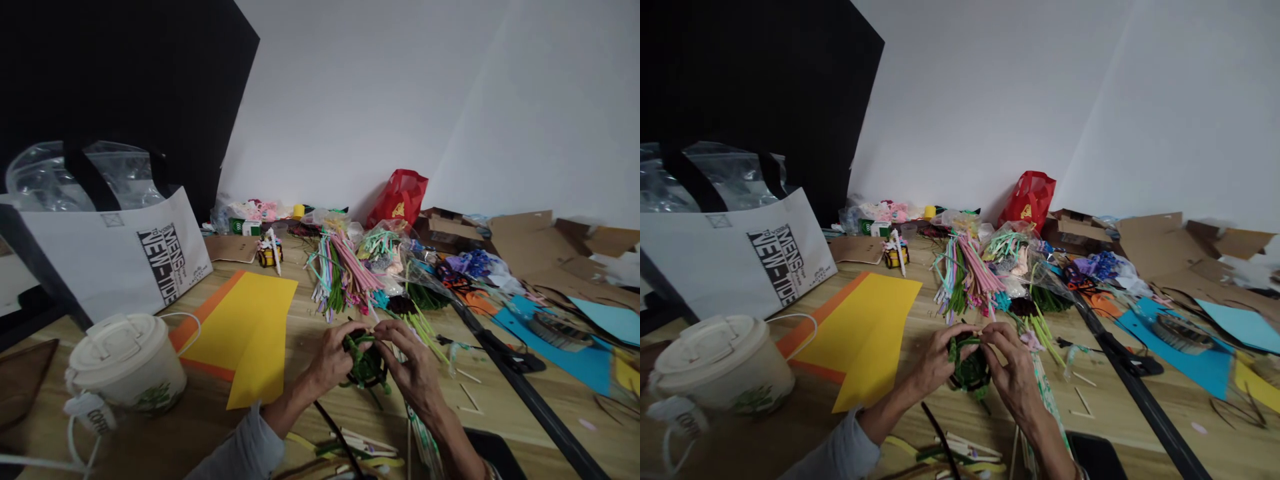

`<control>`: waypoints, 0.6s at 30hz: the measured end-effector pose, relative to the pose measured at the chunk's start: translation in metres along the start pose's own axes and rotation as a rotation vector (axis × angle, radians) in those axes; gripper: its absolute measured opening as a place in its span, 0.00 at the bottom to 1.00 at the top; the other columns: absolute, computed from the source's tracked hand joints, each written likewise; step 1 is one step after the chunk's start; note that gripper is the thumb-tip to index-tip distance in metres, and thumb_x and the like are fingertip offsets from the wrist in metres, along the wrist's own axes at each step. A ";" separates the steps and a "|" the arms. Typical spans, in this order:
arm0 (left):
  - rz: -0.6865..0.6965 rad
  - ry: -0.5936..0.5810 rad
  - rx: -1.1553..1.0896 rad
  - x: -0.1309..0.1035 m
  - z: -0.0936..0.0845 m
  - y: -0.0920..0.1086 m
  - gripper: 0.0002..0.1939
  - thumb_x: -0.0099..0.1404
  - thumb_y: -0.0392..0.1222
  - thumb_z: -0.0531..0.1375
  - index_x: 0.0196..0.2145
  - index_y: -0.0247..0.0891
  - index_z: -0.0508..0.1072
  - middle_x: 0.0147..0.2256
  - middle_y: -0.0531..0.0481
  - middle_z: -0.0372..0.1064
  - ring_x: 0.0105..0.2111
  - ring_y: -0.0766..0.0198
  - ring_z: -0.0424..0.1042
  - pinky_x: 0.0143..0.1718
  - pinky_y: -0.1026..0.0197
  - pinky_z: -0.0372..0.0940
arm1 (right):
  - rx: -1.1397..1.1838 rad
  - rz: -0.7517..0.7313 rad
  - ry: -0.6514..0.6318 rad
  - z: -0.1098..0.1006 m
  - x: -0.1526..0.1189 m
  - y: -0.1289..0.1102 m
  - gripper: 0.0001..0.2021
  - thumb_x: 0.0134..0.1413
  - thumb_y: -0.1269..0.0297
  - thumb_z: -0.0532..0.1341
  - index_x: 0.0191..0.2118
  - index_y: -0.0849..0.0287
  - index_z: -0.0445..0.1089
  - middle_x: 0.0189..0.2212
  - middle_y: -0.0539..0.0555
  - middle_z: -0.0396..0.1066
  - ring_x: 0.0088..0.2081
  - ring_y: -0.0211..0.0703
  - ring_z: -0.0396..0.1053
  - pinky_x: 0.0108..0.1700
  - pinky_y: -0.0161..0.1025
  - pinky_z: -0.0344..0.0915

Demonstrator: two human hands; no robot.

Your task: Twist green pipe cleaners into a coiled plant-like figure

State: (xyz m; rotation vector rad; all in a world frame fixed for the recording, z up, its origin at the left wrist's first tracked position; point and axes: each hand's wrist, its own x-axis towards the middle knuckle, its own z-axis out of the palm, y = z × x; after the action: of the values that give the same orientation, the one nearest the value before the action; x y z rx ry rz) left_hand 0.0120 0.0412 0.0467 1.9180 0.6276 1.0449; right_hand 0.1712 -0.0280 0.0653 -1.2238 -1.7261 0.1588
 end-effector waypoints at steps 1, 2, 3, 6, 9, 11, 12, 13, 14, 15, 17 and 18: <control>-0.009 0.004 -0.035 0.001 -0.001 0.000 0.15 0.60 0.44 0.59 0.44 0.38 0.74 0.43 0.46 0.73 0.44 0.59 0.70 0.49 0.59 0.62 | 0.047 0.043 -0.011 -0.001 0.001 -0.001 0.06 0.57 0.65 0.58 0.39 0.55 0.71 0.39 0.57 0.70 0.43 0.47 0.68 0.45 0.42 0.64; -0.021 0.004 -0.081 0.001 -0.003 0.001 0.14 0.60 0.44 0.59 0.43 0.38 0.74 0.42 0.46 0.74 0.44 0.58 0.70 0.49 0.59 0.62 | 0.108 0.099 -0.017 -0.003 0.002 -0.002 0.07 0.57 0.62 0.59 0.39 0.55 0.71 0.40 0.56 0.70 0.44 0.48 0.68 0.46 0.42 0.64; -0.035 -0.002 -0.130 0.003 -0.006 0.002 0.14 0.60 0.44 0.59 0.42 0.38 0.75 0.42 0.46 0.74 0.43 0.58 0.71 0.48 0.59 0.62 | 0.177 0.172 -0.017 -0.005 0.003 -0.002 0.09 0.56 0.59 0.59 0.40 0.54 0.71 0.40 0.56 0.70 0.45 0.48 0.68 0.46 0.42 0.64; -0.067 -0.044 -0.243 0.006 -0.015 0.009 0.13 0.59 0.43 0.59 0.42 0.39 0.76 0.42 0.47 0.73 0.43 0.58 0.71 0.48 0.59 0.63 | 0.326 0.455 -0.020 -0.007 0.004 -0.001 0.18 0.58 0.48 0.53 0.35 0.56 0.71 0.32 0.54 0.71 0.36 0.46 0.69 0.39 0.40 0.66; -0.081 -0.055 -0.283 0.009 -0.021 0.016 0.14 0.59 0.44 0.60 0.42 0.39 0.76 0.42 0.46 0.73 0.43 0.57 0.70 0.48 0.58 0.63 | 0.397 0.703 -0.157 -0.002 0.002 0.004 0.27 0.54 0.39 0.50 0.24 0.58 0.69 0.19 0.52 0.67 0.24 0.42 0.66 0.29 0.39 0.64; -0.093 -0.103 -0.290 0.009 -0.022 0.018 0.15 0.57 0.45 0.62 0.41 0.38 0.76 0.40 0.46 0.74 0.42 0.56 0.71 0.47 0.58 0.63 | 0.491 0.784 -0.240 0.005 -0.001 0.007 0.27 0.52 0.37 0.51 0.22 0.58 0.67 0.18 0.50 0.65 0.22 0.40 0.64 0.26 0.37 0.62; -0.098 -0.140 -0.292 0.010 -0.022 0.017 0.15 0.56 0.46 0.62 0.41 0.38 0.77 0.39 0.45 0.74 0.41 0.56 0.71 0.47 0.58 0.63 | 0.550 0.800 -0.248 0.009 -0.002 0.009 0.27 0.51 0.37 0.52 0.23 0.58 0.67 0.18 0.50 0.64 0.22 0.39 0.63 0.26 0.36 0.62; -0.098 -0.172 -0.297 0.010 -0.022 0.017 0.15 0.56 0.46 0.63 0.40 0.37 0.77 0.39 0.45 0.74 0.41 0.56 0.71 0.46 0.58 0.64 | 0.609 0.803 -0.241 0.012 -0.002 0.010 0.26 0.51 0.38 0.53 0.24 0.59 0.67 0.19 0.49 0.64 0.22 0.38 0.63 0.26 0.35 0.61; -0.093 -0.202 -0.304 0.010 -0.023 0.015 0.16 0.56 0.47 0.63 0.40 0.37 0.77 0.38 0.45 0.74 0.40 0.56 0.71 0.46 0.58 0.64 | 0.668 0.797 -0.225 0.016 -0.003 0.010 0.24 0.50 0.39 0.55 0.25 0.59 0.67 0.20 0.48 0.63 0.23 0.37 0.61 0.26 0.34 0.61; -0.085 -0.228 -0.310 0.010 -0.023 0.013 0.16 0.57 0.48 0.62 0.39 0.36 0.77 0.37 0.44 0.74 0.39 0.56 0.71 0.45 0.58 0.63 | 0.724 0.787 -0.205 0.018 -0.004 0.011 0.23 0.49 0.41 0.58 0.25 0.59 0.67 0.20 0.47 0.61 0.22 0.35 0.60 0.25 0.33 0.60; -0.062 -0.268 -0.313 0.010 -0.025 0.010 0.18 0.59 0.51 0.60 0.40 0.35 0.78 0.36 0.43 0.74 0.37 0.57 0.71 0.44 0.58 0.63 | 0.822 0.758 -0.182 0.022 -0.004 0.013 0.21 0.47 0.44 0.62 0.26 0.60 0.67 0.18 0.44 0.58 0.20 0.32 0.56 0.23 0.30 0.56; -0.053 -0.286 -0.309 0.010 -0.026 0.008 0.19 0.60 0.52 0.59 0.40 0.35 0.78 0.36 0.43 0.73 0.37 0.57 0.71 0.44 0.58 0.63 | 0.862 0.746 -0.177 0.023 -0.005 0.014 0.20 0.46 0.45 0.64 0.25 0.60 0.66 0.17 0.43 0.56 0.19 0.31 0.54 0.21 0.29 0.54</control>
State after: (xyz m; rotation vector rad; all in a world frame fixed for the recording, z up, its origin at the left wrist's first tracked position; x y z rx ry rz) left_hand -0.0043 0.0555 0.0655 1.7247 0.3314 0.7648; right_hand 0.1630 -0.0156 0.0423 -1.1162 -1.0295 1.3320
